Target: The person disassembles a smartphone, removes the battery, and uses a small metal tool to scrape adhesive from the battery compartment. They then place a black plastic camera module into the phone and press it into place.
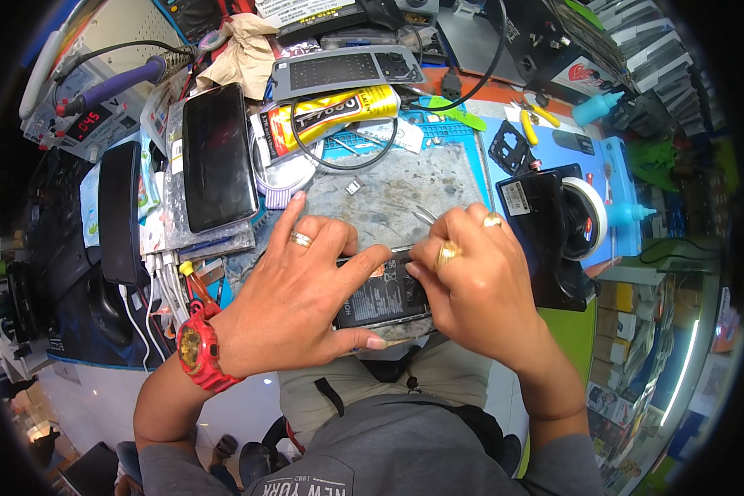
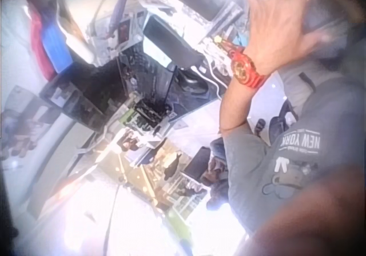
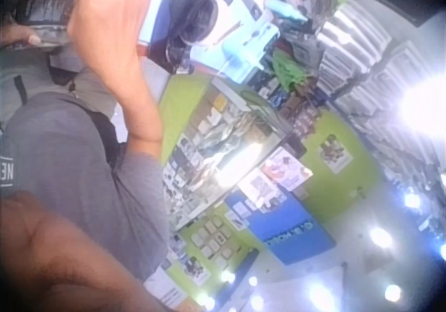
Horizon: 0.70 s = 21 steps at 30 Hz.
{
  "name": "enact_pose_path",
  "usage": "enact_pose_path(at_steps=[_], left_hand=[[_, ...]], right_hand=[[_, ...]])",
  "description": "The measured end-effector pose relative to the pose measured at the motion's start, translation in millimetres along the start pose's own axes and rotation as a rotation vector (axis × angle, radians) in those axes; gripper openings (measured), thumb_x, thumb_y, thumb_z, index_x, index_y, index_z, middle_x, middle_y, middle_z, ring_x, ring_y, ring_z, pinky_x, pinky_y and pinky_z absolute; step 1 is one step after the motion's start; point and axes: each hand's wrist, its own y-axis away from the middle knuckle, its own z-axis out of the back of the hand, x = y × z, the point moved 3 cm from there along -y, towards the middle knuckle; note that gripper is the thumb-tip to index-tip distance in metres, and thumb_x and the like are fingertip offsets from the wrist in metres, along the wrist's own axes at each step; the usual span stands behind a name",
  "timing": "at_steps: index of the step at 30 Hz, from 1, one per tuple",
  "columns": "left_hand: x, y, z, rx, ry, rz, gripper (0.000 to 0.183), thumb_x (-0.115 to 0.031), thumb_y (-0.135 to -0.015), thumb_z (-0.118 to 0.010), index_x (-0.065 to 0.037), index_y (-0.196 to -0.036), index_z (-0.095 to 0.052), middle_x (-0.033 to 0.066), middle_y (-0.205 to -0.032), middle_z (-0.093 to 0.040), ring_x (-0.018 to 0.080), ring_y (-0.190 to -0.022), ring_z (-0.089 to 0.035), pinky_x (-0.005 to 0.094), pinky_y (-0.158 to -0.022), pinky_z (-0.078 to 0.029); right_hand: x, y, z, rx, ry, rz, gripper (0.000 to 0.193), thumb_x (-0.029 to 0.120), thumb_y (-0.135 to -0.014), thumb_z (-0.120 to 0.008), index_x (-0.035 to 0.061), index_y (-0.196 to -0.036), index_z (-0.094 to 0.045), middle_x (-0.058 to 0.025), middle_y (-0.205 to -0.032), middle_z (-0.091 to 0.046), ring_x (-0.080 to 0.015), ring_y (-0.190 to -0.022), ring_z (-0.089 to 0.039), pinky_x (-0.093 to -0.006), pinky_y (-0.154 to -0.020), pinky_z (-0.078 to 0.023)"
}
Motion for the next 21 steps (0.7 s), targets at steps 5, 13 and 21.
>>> enact_pose_path(at_steps=[5, 13, 21], left_hand=[[-0.2, -0.4, 0.4, -0.004, 0.023, 0.009, 0.09, -0.067, -0.081, -0.088, -0.014, -0.148, -0.063, 0.0146, -0.122, -0.055, 0.0404, -0.127, -0.058, 0.0755, -0.131, -0.023], [1.3, -0.9, 0.1, 0.013, 0.036, 0.013, 0.089, -0.068, -0.081, -0.088, -0.014, -0.148, -0.063, 0.0143, -0.122, -0.056, 0.0403, -0.129, -0.057, 0.0756, -0.131, -0.022], [2.3, -0.8, 0.8, 0.018, 0.041, 0.013, 0.091, -0.07, -0.082, -0.086, -0.013, -0.149, -0.064, 0.0144, -0.124, -0.056, 0.0408, -0.13, -0.056, 0.0749, -0.131, -0.022]], right_hand=[[8.0, 16.7, -5.2, -0.004, 0.017, 0.012, 0.03, 0.006, -0.078, -0.076, 0.0025, -0.107, -0.084, -0.0052, -0.093, -0.061, -0.0278, -0.09, -0.059, -0.0432, -0.079, -0.045], [6.5, 14.9, -8.5, 0.008, 0.037, 0.022, 0.037, 0.005, -0.078, -0.076, 0.0005, -0.114, -0.084, -0.0061, -0.095, -0.061, -0.0278, -0.091, -0.058, -0.0429, -0.08, -0.044], [5.1, 10.5, -8.9, 0.031, 0.035, 0.02, 0.039, 0.004, -0.081, -0.077, 0.0009, -0.119, -0.083, -0.0078, -0.097, -0.061, -0.0289, -0.092, -0.058, -0.0436, -0.081, -0.044]])
